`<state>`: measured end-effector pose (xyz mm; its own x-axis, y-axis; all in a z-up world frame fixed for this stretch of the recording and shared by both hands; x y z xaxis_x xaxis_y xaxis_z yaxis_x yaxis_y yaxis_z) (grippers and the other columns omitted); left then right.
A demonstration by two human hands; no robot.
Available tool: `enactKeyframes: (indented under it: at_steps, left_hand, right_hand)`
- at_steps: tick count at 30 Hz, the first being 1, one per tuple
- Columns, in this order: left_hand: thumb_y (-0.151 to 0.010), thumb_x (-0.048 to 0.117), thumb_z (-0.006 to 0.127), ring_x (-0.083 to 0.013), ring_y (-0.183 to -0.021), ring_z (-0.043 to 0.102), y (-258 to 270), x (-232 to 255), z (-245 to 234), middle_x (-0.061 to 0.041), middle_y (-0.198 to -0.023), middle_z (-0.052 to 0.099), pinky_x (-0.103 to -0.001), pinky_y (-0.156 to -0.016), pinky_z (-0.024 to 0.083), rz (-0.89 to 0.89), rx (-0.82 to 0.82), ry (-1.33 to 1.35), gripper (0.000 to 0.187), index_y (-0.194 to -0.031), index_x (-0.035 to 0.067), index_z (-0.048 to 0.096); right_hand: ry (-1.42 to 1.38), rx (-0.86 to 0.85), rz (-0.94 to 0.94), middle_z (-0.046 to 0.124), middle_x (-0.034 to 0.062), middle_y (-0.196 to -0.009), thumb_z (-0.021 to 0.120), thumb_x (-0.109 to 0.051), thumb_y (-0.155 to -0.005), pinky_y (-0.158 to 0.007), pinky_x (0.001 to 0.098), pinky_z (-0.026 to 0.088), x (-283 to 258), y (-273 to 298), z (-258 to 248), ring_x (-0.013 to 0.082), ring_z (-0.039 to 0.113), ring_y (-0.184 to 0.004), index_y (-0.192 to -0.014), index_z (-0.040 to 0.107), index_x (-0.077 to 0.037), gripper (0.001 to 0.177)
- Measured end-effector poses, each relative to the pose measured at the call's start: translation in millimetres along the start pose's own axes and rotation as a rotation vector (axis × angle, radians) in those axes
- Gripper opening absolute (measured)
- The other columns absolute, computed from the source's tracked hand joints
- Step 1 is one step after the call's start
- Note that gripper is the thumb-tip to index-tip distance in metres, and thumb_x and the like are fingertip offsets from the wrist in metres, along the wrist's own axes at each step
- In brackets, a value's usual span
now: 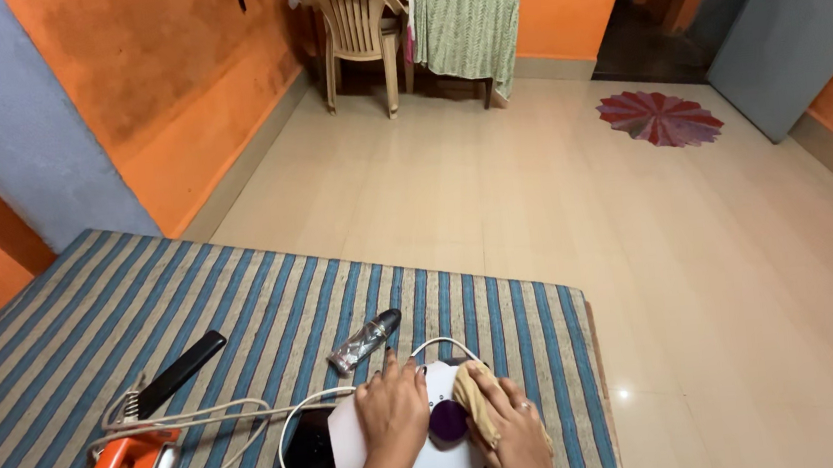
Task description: The person cleans a mixer base by wiping the exterior housing, the bottom surface, and the power cord using a cloth.
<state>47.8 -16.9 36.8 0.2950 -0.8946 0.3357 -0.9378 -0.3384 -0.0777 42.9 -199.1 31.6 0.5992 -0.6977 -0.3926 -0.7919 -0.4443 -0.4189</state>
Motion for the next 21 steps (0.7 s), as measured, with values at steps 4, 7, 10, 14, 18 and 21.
enactKeyframes:
  at_steps: [4,7,10,14,18,21]
  left_hand:
    - [-0.1,0.034,0.047,-0.0315,-0.104,0.066,4.5,3.8,-10.8,-0.015,-0.13,0.064,-0.047,-0.093,0.044,0.053,0.09,0.018,0.036,-0.112,0.013,0.074]
    - [-0.1,0.03,0.047,-0.0332,-0.098,0.067,5.5,-1.2,-15.9,-0.014,-0.112,0.072,-0.049,-0.087,0.045,0.096,0.134,0.057,0.033,-0.099,0.011,0.074]
    - [-0.099,0.029,0.049,-0.0337,-0.09,0.069,1.8,-2.0,-20.6,-0.013,-0.101,0.073,-0.05,-0.082,0.046,0.124,0.202,0.071,0.033,-0.091,0.01,0.075]
    - [-0.1,0.029,0.049,-0.0326,-0.085,0.07,-7.1,-3.8,-16.4,-0.011,-0.093,0.074,-0.051,-0.082,0.046,0.109,0.174,0.051,0.035,-0.087,0.011,0.076]
    - [-0.1,0.03,0.048,-0.0318,-0.085,0.071,-7.7,-11.2,-8.7,-0.009,-0.091,0.075,-0.052,-0.082,0.046,0.102,0.166,0.077,0.035,-0.087,0.012,0.076]
    - [-0.099,0.03,0.049,-0.0325,-0.085,0.071,-13.6,-19.4,-10.2,-0.01,-0.092,0.076,-0.052,-0.081,0.047,0.1,0.216,0.121,0.035,-0.088,0.012,0.076]
  right_hand:
    - [0.085,0.075,-0.073,0.043,0.0051,-0.157,0.063,-0.03,-0.084,-0.103,0.0541,0.035,-7.2,25.4,0.4,0.0368,0.041,-0.135,-0.134,0.063,-0.011,0.053]
    - [0.102,0.046,-0.058,0.039,0.005,-0.159,0.061,-0.023,-0.079,-0.109,0.0545,0.03,-23.7,48.1,-6.4,0.0378,0.034,-0.143,-0.134,0.061,-0.007,0.058]
    - [0.12,0.018,-0.009,0.037,0.0013,-0.16,0.061,-0.017,-0.083,-0.111,0.0568,0.025,-38.2,52.4,-9.5,0.0357,0.03,-0.147,-0.133,0.062,-0.009,0.051]
    - [0.125,0.008,-0.009,0.041,-0.004,-0.16,0.06,-0.014,-0.085,-0.111,0.0551,0.025,-46.1,59.3,-13.3,0.0315,0.029,-0.149,-0.133,0.064,-0.011,0.048]
    - [0.052,-0.033,-0.019,0.055,-0.0039,-0.154,0.058,-0.011,-0.081,-0.115,0.0465,0.035,-30.7,79.2,-3.6,0.0336,0.039,-0.148,-0.121,0.069,-0.01,0.041]
    - [-0.367,-0.288,0.243,0.077,0.0027,-0.121,0.063,-0.019,-0.093,-0.107,0.0373,0.052,9.8,115.5,22.5,0.0235,0.07,-0.123,-0.113,0.077,-0.009,0.027]
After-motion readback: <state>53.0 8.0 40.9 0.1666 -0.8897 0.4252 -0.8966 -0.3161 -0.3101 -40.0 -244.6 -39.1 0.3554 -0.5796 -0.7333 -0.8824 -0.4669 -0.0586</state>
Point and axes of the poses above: each hand's wrist, its own y-axis away from the middle knuckle, its own z-axis out of the palm, x = y × z, the point moved 7 cm from there along -y, towards the middle knuckle
